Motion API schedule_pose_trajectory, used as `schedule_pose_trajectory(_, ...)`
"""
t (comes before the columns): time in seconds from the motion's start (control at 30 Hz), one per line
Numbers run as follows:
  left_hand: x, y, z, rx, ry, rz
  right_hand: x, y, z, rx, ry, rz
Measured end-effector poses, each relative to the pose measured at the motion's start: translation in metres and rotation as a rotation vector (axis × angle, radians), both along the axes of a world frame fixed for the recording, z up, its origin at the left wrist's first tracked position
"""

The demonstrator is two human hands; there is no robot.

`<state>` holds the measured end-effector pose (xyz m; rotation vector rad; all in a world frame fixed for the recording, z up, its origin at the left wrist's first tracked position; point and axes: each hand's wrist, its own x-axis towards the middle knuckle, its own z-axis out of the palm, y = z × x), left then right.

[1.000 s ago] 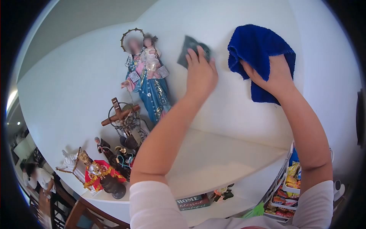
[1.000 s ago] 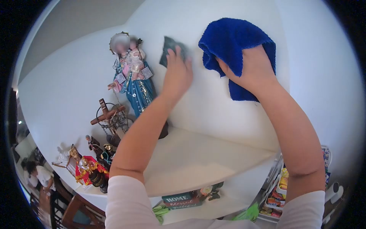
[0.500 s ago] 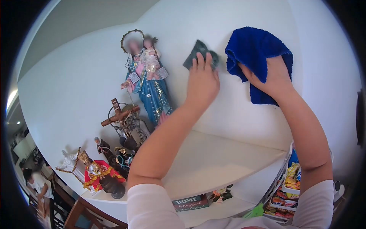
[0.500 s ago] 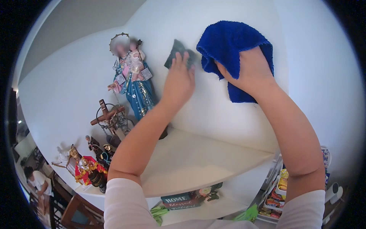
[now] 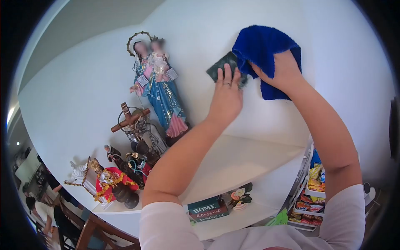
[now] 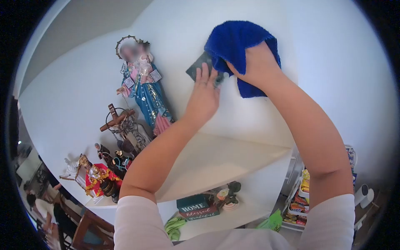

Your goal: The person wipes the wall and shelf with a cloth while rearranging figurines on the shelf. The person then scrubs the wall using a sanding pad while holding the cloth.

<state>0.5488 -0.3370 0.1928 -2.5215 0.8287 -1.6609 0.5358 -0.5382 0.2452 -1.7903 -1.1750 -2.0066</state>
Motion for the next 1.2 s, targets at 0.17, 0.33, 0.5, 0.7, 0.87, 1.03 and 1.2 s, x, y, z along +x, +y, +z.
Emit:
schedule_pose_trajectory(0.17,0.031,0.015,0.073,-0.456,-0.004,-0.066,-0.033,-0.016,-0.027,-0.018,0.126,-0.222)
schedule_pose_trajectory(0.33,0.013,-0.036,0.019,-0.054,-0.159,-0.106,-0.051,-0.044,-0.046,-0.034,0.066,-0.207)
schedule_pose_trajectory(0.5,0.031,0.002,0.057,-0.036,-0.202,0.136,-0.048,-0.055,-0.049,-0.062,0.116,-0.147)
schedule_pose_trajectory(0.7,0.016,-0.026,0.015,-0.024,-0.108,0.029,-0.041,-0.056,-0.052,-0.065,0.119,-0.135)
schedule_pose_trajectory(0.87,0.057,0.035,0.022,-0.428,-0.029,-0.23,-0.037,-0.058,-0.056,-0.093,0.198,-0.185)
schedule_pose_trajectory(1.03,0.001,-0.058,0.077,-0.135,-0.017,-0.176,-0.04,-0.056,-0.056,-0.089,0.064,-0.161)
schedule_pose_trajectory(1.2,-0.001,-0.107,0.164,-0.456,-0.15,-0.176,-0.039,-0.058,-0.055,-0.084,0.135,-0.135)
